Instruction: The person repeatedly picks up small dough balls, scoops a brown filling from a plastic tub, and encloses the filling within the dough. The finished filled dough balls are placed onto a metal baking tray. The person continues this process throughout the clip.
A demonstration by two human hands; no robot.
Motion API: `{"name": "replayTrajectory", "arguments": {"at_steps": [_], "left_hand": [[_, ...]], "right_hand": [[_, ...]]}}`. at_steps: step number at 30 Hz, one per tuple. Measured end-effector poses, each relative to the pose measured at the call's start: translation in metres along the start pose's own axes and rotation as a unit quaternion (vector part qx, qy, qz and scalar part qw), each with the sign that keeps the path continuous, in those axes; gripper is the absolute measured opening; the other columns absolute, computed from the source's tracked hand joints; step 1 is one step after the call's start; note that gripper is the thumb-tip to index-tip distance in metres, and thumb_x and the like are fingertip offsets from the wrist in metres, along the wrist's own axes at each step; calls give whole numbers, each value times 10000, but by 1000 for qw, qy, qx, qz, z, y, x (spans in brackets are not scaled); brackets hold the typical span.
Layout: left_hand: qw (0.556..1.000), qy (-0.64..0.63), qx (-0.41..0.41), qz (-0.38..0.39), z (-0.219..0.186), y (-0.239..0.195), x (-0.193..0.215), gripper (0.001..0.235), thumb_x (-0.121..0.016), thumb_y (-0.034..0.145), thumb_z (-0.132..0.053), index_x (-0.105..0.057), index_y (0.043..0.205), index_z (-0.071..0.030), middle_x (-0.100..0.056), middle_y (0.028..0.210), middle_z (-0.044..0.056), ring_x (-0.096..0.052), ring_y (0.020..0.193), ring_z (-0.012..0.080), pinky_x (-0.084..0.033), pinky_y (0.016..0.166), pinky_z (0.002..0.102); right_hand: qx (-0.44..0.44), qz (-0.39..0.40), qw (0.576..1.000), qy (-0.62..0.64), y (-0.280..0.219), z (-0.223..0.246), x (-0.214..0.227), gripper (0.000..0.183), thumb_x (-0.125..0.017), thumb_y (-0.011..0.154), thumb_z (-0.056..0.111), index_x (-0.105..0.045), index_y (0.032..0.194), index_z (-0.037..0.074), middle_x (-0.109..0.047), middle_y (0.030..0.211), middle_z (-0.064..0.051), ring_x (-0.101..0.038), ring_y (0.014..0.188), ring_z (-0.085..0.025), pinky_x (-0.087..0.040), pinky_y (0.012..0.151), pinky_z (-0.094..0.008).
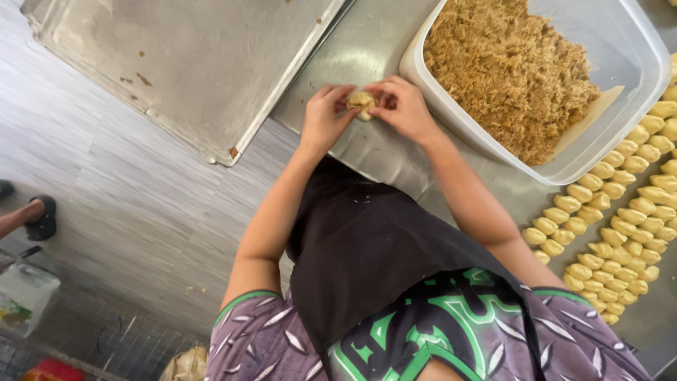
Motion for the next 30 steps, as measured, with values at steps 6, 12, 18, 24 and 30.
{"name": "replayTrajectory", "arguments": {"at_steps": [6, 12, 18, 24, 30], "left_hand": [[999, 41, 17, -25, 8, -13, -3, 214, -832, 828, -46, -765, 1032, -36, -741, 937, 91, -772, 791, 196, -626, 729, 305], [970, 213, -121, 1, 3, -9, -21, 146, -865, 804, -126, -735, 840, -69, -682, 837, 107, -681, 716, 327, -545, 646, 426], [978, 182, -99, 26, -4, 2, -11, 206, -876, 769, -169, -706, 849, -85, -698, 852, 69, -697, 717, 300, -557, 642, 410], [943, 231, -218, -98, -24, -3, 3, 265, -837, 651, -207, -726, 879, -127, -691, 1020, 70, -653, 861, 247, -546, 653, 355], [943, 264, -200, -29, -6, -2, -8, 218, -861, 843, -203, -665, 809, -116, -600, 876, -2, -608, 887, 220, -529, 713, 385]], "right_hand": [[-20, -59, 998, 18, -12, -11, -11, 318, -830, 832, -27, -740, 1137, -19, -630, 977, -43, -669, 812, -80, -562, 702, -246], [73, -79, 976, -188, -3, -3, -22, 164, -747, 835, -60, -774, 982, 6, -626, 875, -145, -652, 802, -297, -518, 699, -388], [98, -26, 975, -196, -2, 21, -20, 111, -699, 877, -59, -728, 974, -13, -632, 934, -154, -658, 840, -322, -526, 751, -411], [42, -56, 995, -75, -13, 30, -14, 390, -686, 828, -58, -703, 1211, 16, -664, 983, -121, -711, 852, -238, -578, 772, -334], [118, -51, 971, -201, -9, 16, -24, 159, -778, 852, -7, -769, 1006, 32, -679, 910, -122, -681, 848, -296, -540, 759, -379]]}}
Point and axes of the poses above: each hand's wrist, its own y-axis towards the middle knuckle, its own x-axis out of the back of the hand, z = x × y, the point moved 3 cm from there along y, towards the middle knuckle
